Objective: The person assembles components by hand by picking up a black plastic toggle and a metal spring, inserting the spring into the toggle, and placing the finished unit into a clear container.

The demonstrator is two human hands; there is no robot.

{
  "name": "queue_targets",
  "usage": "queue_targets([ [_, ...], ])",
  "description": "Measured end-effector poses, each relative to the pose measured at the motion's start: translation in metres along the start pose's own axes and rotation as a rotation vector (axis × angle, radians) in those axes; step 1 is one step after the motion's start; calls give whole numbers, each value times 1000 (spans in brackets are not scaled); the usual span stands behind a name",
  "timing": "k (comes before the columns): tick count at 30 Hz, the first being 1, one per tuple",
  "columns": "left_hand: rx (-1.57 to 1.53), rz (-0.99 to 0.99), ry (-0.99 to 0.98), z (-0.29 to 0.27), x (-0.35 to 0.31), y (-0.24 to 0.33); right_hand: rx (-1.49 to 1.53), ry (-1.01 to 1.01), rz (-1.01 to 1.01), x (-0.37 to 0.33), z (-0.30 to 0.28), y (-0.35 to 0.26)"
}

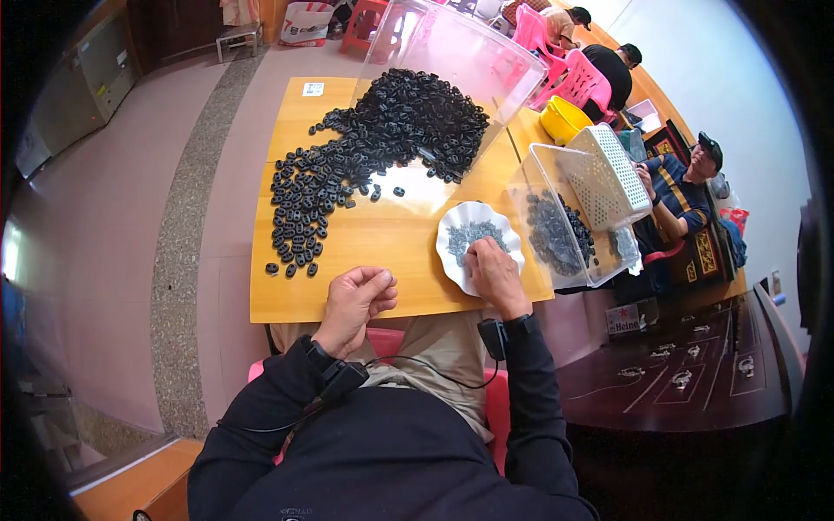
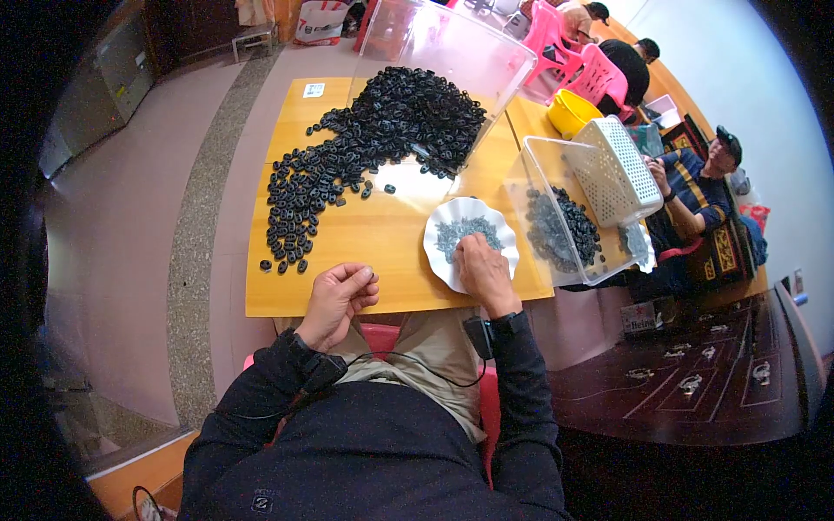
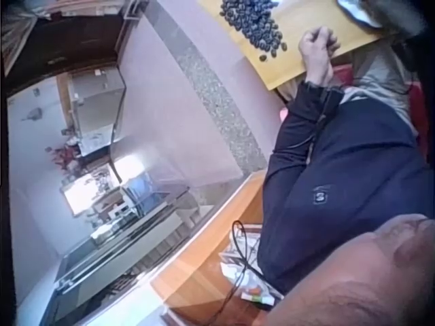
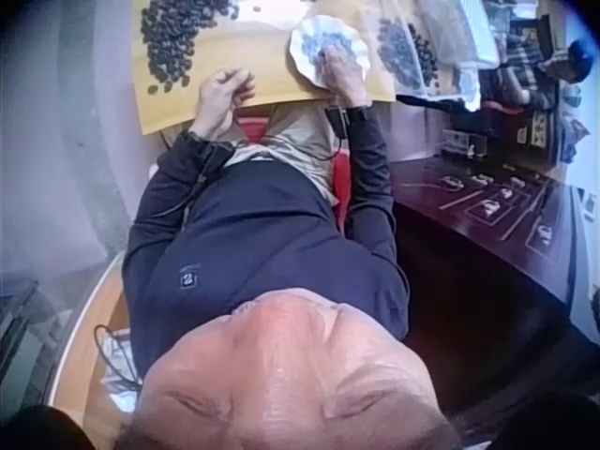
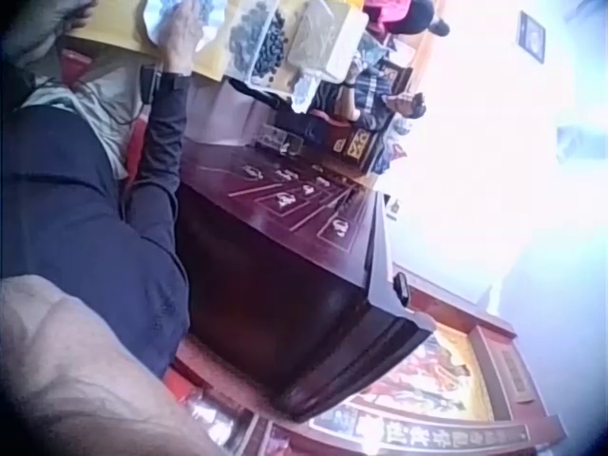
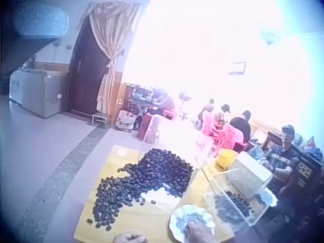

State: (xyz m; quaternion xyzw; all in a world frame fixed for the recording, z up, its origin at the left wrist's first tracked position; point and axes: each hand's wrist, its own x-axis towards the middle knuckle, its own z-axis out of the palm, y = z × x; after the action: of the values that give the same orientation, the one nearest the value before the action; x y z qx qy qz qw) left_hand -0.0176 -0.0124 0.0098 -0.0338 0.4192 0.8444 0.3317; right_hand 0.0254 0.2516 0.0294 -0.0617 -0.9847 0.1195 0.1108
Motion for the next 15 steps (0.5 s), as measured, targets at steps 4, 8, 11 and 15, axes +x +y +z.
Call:
queue_targets([
  [4,3,12,7,0,-1,2,70,89,-46,1,-3,1],
  [8,8,6,7,0,-2,0,127,128,-60,1,-2,7],
  [11,16,4,0,0,-3,0,101,158,-111,-1,-3,8],
  [15,6,1,-2,0,-4,0,51,79,-67,-3,-7,2],
])
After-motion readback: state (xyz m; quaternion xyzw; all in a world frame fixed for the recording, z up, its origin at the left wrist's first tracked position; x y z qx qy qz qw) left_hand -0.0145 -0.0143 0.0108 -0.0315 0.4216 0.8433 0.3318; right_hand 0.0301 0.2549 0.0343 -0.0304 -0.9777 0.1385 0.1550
